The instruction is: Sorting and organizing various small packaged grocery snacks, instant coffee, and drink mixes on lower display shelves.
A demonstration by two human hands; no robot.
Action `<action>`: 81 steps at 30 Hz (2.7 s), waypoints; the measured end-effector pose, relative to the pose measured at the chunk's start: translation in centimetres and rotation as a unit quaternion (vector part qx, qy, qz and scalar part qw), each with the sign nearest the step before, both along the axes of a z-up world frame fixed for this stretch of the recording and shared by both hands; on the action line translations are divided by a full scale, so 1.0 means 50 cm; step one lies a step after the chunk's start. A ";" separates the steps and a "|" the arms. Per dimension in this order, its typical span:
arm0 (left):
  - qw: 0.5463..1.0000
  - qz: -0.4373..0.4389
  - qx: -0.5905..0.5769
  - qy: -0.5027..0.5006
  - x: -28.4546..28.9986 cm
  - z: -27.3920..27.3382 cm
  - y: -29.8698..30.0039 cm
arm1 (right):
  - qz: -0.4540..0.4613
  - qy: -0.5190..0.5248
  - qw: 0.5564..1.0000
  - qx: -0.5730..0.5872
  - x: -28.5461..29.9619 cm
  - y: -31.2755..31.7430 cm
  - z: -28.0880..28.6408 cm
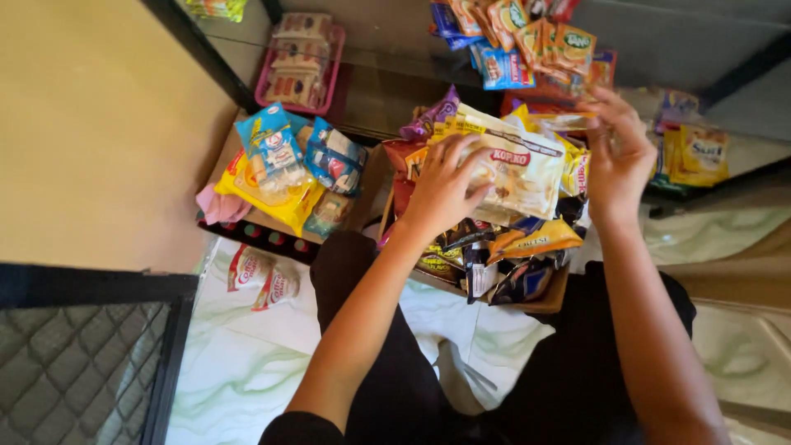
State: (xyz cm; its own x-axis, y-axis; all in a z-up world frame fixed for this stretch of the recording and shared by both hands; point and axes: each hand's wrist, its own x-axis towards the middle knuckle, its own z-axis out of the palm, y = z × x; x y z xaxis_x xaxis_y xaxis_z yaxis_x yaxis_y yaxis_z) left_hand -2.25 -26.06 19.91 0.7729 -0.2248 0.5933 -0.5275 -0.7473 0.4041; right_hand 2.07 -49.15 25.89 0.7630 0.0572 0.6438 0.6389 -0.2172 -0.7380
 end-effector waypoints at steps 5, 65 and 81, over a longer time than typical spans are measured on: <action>0.999 0.024 0.020 0.029 0.036 -0.040 -0.002 | 0.016 0.149 0.973 0.174 0.013 -0.039 -0.043; 0.989 0.080 -0.120 0.025 -0.058 -0.004 0.040 | 0.153 -0.012 0.954 -0.259 -0.006 0.076 -0.050; 0.992 -0.056 -0.021 0.113 0.431 -0.047 -0.081 | -0.096 0.001 0.918 -0.385 0.463 -0.127 -0.291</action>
State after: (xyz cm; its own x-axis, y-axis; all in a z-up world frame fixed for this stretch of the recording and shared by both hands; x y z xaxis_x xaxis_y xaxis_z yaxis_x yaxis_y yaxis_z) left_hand 19.30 -30.14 17.55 0.8584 -0.2955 0.4193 -0.4993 -0.6690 0.5507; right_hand 25.23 -55.49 11.32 0.8081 0.3591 0.4669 0.5329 -0.7835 -0.3197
